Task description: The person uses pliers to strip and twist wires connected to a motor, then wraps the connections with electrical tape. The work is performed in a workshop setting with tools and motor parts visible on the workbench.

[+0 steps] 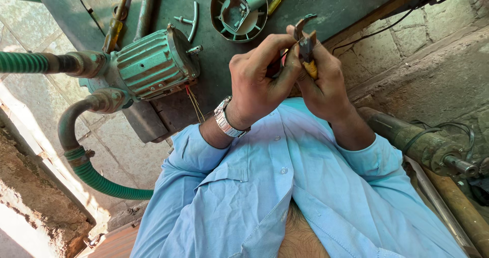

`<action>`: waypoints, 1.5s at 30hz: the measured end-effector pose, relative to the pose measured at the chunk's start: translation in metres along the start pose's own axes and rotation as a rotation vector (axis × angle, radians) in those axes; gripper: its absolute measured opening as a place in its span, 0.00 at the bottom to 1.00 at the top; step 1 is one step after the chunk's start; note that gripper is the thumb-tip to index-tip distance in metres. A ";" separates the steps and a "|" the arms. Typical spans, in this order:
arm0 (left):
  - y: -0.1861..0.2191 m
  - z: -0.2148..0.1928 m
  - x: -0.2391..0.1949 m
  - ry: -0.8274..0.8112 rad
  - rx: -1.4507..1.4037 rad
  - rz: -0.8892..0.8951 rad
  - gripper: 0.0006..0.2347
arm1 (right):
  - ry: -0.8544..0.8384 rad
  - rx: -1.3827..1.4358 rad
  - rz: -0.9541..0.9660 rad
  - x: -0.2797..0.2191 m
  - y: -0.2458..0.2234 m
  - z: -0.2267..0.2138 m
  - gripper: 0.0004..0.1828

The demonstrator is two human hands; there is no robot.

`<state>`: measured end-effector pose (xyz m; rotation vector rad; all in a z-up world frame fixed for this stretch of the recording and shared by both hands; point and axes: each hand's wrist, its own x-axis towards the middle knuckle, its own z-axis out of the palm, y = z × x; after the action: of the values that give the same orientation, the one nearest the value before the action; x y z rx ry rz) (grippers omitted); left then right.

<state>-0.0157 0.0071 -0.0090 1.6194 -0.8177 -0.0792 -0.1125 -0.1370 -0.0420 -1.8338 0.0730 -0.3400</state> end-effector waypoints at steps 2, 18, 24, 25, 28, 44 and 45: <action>-0.001 -0.001 -0.001 -0.018 -0.005 0.010 0.07 | 0.013 -0.087 -0.034 -0.001 -0.001 -0.001 0.25; -0.002 0.003 -0.001 0.007 0.029 -0.037 0.05 | 0.048 -0.356 -0.125 0.002 -0.002 -0.005 0.22; -0.003 0.001 -0.002 -0.003 0.021 -0.042 0.05 | 0.052 -0.389 -0.128 0.001 0.002 -0.003 0.21; -0.003 0.001 -0.001 -0.010 0.011 -0.039 0.06 | 0.051 -0.397 -0.127 0.001 0.002 -0.003 0.21; -0.003 0.001 -0.001 -0.003 0.008 -0.042 0.06 | 0.049 -0.403 -0.133 0.002 0.001 -0.002 0.22; -0.010 0.004 -0.005 -0.043 0.007 -0.036 0.07 | 0.181 -0.306 0.010 0.002 0.016 0.007 0.12; -0.010 0.005 -0.006 -0.036 0.002 -0.062 0.07 | 0.195 -0.338 -0.011 0.001 0.017 0.008 0.11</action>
<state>-0.0179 0.0063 -0.0212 1.6495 -0.7957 -0.1521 -0.1072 -0.1350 -0.0595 -2.1301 0.2688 -0.5401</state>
